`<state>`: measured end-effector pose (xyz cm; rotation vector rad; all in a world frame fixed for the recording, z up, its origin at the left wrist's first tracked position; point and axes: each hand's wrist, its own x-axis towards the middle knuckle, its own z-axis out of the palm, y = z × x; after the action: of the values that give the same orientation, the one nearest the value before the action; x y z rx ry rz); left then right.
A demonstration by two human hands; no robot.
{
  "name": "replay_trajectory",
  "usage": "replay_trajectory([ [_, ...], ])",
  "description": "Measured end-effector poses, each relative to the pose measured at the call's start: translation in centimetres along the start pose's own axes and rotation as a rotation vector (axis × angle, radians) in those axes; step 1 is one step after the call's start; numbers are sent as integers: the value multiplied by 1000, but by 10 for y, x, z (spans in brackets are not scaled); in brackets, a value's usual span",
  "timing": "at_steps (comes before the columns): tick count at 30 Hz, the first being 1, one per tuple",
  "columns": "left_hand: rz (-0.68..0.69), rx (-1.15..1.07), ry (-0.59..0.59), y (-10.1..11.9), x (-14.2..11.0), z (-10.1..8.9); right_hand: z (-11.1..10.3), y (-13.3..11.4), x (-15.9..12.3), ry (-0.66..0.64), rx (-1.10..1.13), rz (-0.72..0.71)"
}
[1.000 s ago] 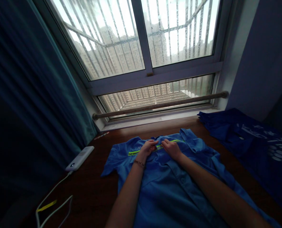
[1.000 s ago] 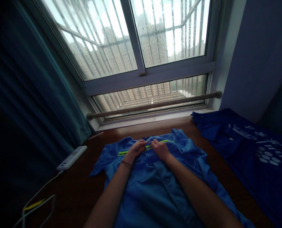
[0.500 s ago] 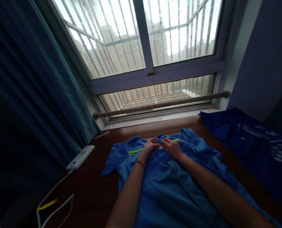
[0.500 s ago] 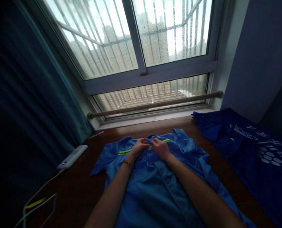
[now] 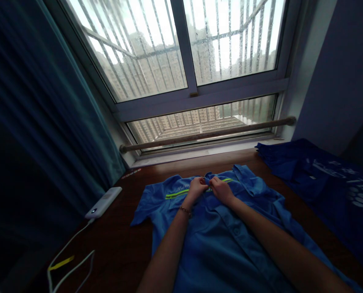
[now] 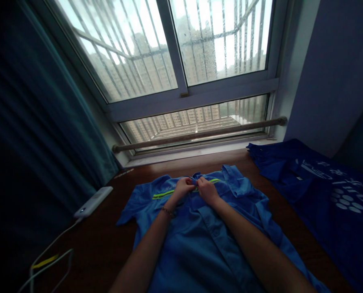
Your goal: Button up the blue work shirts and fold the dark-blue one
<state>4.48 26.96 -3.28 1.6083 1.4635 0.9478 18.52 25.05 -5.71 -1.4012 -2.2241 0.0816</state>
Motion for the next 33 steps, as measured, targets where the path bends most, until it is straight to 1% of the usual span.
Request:
replay_trajectory([
  [3,-3,79,59,3,-2,2,4,3,1,24,54,-3],
  [5,-19,91,56,6,-4,3,5,4,1,51,121,-20],
  [7,-51,71,2,10,-5,1,3,4,1,93,212,-42],
  [11,-114,-42,-167,20,-10,-8,-1,4,1,168,368,-90],
  [14,-122,-104,-258,23,-12,-13,-1,3,2,192,445,-65],
  [16,-118,-116,-294,22,-12,-14,1,3,3,215,578,16],
  [17,-113,-90,-293,20,-11,-13,1,3,4,230,658,70],
  [19,-102,3,-260,14,-8,-11,1,4,7,273,789,188],
  [21,-86,113,-205,9,-4,-9,-2,7,11,339,854,295],
  [24,-14,285,-130,3,-1,-9,-14,15,20,477,942,438],
  [26,44,411,-89,1,-2,-10,-26,23,27,570,1032,532],
  [28,72,486,-63,2,-5,-10,-37,29,33,635,1136,615],
  [31,32,689,-18,5,-12,-10,-51,32,38,675,1285,697],
  [33,-21,856,-56,7,-14,-9,-58,28,38,659,1358,712],
])
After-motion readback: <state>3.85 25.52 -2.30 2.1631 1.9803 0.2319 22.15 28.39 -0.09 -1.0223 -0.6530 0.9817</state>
